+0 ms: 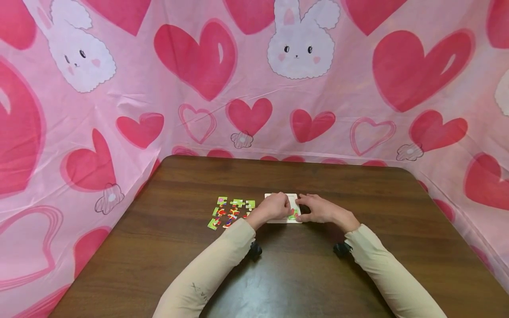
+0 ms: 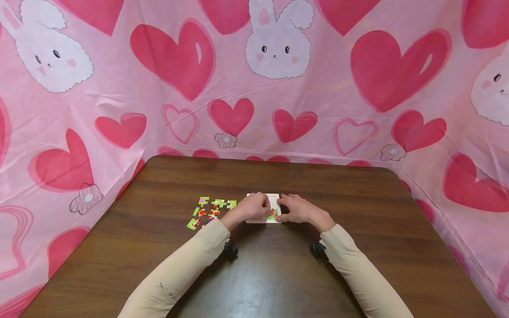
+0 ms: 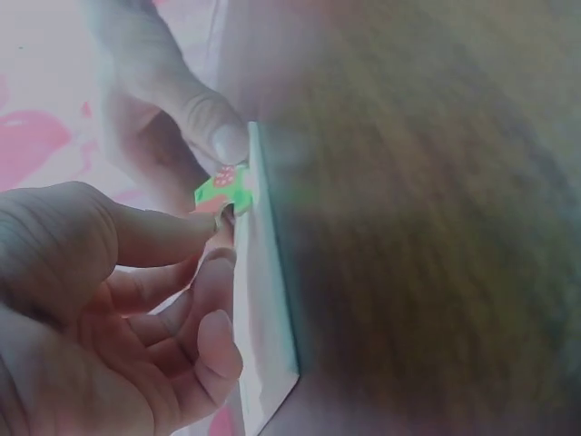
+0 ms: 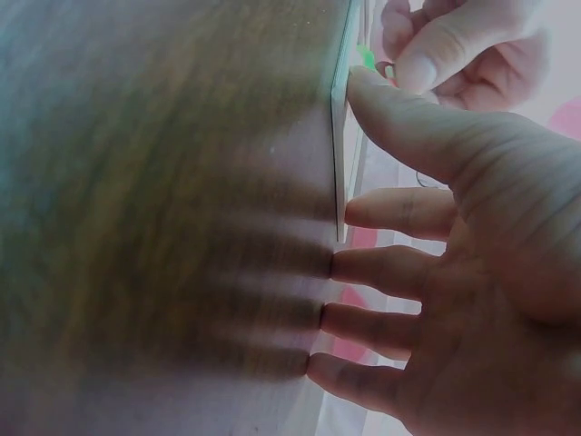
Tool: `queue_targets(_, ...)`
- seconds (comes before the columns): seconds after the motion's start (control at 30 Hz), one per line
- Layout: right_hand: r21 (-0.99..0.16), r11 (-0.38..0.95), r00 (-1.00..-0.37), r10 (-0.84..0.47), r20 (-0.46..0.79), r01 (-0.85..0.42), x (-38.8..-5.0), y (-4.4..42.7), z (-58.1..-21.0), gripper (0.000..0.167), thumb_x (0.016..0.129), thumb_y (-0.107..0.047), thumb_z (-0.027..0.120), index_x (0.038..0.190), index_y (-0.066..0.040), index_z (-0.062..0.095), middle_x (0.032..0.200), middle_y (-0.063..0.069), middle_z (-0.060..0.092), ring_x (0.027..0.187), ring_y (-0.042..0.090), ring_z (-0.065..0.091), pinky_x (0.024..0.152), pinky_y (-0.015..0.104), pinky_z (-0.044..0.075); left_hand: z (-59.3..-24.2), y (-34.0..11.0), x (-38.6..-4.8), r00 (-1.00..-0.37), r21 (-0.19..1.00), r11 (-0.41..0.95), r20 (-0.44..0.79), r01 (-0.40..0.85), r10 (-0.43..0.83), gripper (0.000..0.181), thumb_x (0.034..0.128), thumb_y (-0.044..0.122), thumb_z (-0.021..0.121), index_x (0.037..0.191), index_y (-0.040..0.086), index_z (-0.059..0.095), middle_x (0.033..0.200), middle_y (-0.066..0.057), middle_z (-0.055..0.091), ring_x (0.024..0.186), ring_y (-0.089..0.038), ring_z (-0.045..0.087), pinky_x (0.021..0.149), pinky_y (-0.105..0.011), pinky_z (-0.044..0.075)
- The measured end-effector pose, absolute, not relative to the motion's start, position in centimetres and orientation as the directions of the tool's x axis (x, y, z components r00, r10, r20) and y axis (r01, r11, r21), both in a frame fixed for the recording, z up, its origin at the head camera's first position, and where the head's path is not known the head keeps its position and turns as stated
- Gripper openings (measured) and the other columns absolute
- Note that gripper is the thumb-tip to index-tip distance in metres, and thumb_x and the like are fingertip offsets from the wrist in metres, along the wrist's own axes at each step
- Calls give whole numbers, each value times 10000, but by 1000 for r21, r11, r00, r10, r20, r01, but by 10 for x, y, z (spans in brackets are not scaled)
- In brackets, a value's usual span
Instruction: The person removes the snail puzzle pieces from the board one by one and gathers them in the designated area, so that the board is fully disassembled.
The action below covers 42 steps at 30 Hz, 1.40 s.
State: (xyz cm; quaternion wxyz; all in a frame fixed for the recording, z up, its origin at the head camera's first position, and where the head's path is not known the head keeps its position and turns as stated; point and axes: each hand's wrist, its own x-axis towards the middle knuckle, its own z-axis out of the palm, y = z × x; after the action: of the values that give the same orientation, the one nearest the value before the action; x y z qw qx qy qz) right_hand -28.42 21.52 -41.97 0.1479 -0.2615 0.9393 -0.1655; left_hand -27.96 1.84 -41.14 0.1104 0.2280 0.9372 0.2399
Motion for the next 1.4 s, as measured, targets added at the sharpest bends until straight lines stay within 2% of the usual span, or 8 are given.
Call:
queue_targets(0.27, -393, 821, -826, -521, -217, -415, -285, 216, -418, 698, 874, -430, 707, 1416, -42, 498, 1559, 250, 317, 1423, 477, 286, 1115, 625, 280, -404, 10, -281, -887, 512, 790, -105, 339, 449, 168, 897, 171, 654, 736, 153, 700, 732, 48, 637, 660, -112, 550, 598, -230, 418)
queue_targets(0.57, -379, 825, -828, -519, -214, -419, -285, 215, -418, 703, 875, -441, 703, 1417, -42, 499, 1558, 246, 321, 1426, 471, 288, 1122, 616, 276, -398, -10, -278, -883, 513, 790, -122, 335, 454, 169, 900, 187, 673, 737, 143, 663, 701, 41, 602, 626, -110, 519, 566, -246, 401)
queue_targets(0.83, -390, 831, -832, -504, -229, -396, -284, 213, -417, 699, 865, -429, 717, 1420, -63, 501, 1564, 222, 327, 1432, 458, 286, 1129, 621, 264, -394, -44, -273, -856, 484, 773, -90, 409, 509, 174, 905, 185, 667, 737, 145, 642, 679, 64, 572, 609, -94, 500, 577, -243, 401)
queue_targets(1.13, -387, 832, -833, -505, -227, -398, -283, 213, -417, 706, 867, -439, 711, 1427, -69, 494, 1568, 222, 318, 1433, 456, 283, 1130, 612, 270, -388, -79, -262, -802, 443, 784, -206, 434, 561, 141, 905, 152, 669, 768, 133, 694, 684, 70, 583, 610, -95, 490, 557, -243, 393)
queue_targets(1.4, -397, 826, -831, -510, -223, -400, -283, 214, -418, 695, 871, -435, 706, 1420, -64, 499, 1564, 220, 328, 1435, 455, 284, 1133, 619, 257, -389, -99, -255, -788, 453, 790, -257, 413, 559, 142, 902, 121, 663, 761, 115, 681, 623, 76, 541, 536, -95, 484, 547, -255, 411)
